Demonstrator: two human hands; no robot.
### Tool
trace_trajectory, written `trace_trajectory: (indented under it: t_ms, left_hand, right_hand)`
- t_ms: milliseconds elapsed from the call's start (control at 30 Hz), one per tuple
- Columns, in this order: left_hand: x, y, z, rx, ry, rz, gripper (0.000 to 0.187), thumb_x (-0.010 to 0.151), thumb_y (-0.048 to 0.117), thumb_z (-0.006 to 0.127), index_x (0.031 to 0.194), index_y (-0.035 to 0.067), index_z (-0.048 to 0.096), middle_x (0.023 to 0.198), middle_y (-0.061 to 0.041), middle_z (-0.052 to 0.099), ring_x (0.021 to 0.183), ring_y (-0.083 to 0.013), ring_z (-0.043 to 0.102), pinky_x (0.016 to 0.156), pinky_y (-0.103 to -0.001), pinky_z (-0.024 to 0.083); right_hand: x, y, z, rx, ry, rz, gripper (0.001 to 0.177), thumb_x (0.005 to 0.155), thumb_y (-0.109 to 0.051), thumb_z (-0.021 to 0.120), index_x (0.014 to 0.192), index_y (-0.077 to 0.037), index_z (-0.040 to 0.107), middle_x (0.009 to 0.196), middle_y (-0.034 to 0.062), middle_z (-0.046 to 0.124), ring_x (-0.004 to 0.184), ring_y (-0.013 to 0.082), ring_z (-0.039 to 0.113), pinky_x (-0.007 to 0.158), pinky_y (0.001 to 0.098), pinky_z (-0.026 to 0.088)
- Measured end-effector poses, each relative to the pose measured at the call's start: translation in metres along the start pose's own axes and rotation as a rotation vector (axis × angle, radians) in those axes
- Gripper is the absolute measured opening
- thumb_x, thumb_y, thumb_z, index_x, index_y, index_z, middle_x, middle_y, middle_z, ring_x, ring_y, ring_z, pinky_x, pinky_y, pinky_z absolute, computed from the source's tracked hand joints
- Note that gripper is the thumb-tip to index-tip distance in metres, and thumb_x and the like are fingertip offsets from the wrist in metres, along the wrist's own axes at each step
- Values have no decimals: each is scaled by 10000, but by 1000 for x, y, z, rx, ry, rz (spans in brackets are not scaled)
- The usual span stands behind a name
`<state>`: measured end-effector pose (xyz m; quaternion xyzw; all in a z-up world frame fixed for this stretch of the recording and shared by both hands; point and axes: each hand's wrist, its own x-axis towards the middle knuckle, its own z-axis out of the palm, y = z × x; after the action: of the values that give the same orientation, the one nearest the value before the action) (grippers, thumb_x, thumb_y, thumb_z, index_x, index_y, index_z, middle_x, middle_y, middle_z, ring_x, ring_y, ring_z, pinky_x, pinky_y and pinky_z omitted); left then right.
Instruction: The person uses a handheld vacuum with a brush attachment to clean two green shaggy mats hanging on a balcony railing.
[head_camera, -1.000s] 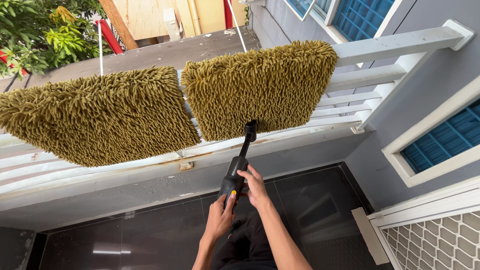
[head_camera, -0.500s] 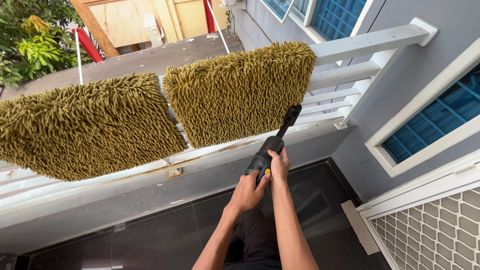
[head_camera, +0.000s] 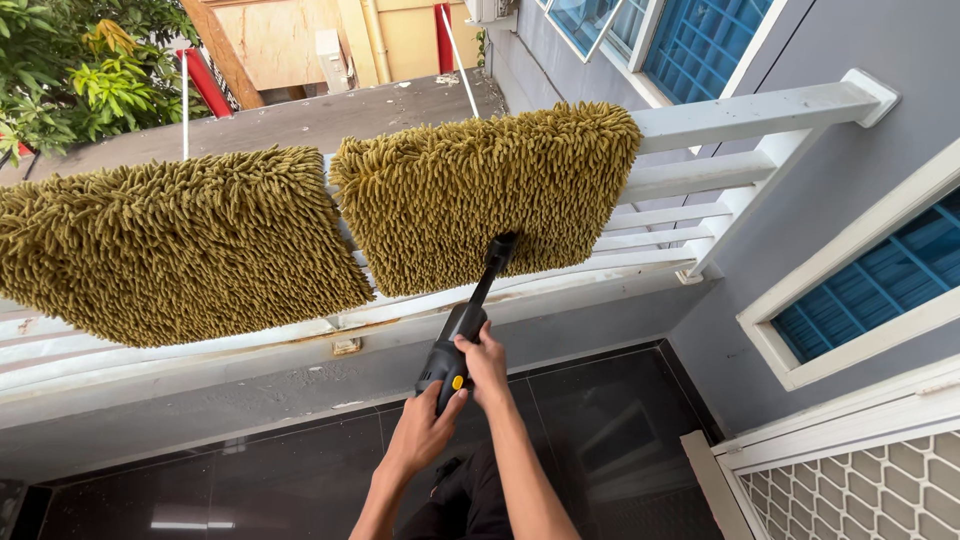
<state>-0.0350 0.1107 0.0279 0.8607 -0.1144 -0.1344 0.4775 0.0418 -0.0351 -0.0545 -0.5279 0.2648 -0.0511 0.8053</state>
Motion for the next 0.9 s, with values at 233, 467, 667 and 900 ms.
trace_trajectory:
  t_ms: [233, 467, 667, 900]
  left_hand:
    - [6, 13, 25, 13, -123, 14, 464, 974, 415, 644, 841, -29, 631, 505, -123, 580, 439, -201, 593, 474, -362, 466]
    - [24, 59, 55, -73, -211, 128, 458, 980, 421, 627, 869, -23, 624, 518, -127, 594, 456, -200, 616, 491, -363, 490]
    - [54, 72, 57, -105, -127, 138, 475, 1005, 411, 596, 872, -43, 633, 520, -113, 603, 452, -213, 622, 483, -378, 495]
    - [32, 28, 27, -7, 7, 61, 449, 981, 413, 600, 895, -25, 654, 488, -150, 592, 438, -253, 642, 490, -403, 498]
  right_hand:
    - [-19, -4, -41, 205, 76, -88, 515, 896, -91, 693, 1379, 52, 587, 1144, 137, 693, 903, 207, 674, 746, 350, 553]
    - [-25, -51, -85, 369, 200, -270, 718, 905, -62, 669, 1565, -41, 388, 1348, 28, 641, 1096, 127, 664, 892, 271, 546]
    - [0, -70, -74, 325, 146, -244, 716, 918, -85, 648, 1588, -111, 398, 1275, 42, 679, 936, 131, 635, 758, 304, 527]
    - [5, -19, -36, 45, 7, -199, 688, 962, -192, 685, 1591, -100, 424, 1199, 7, 710, 923, 53, 632, 774, 231, 533]
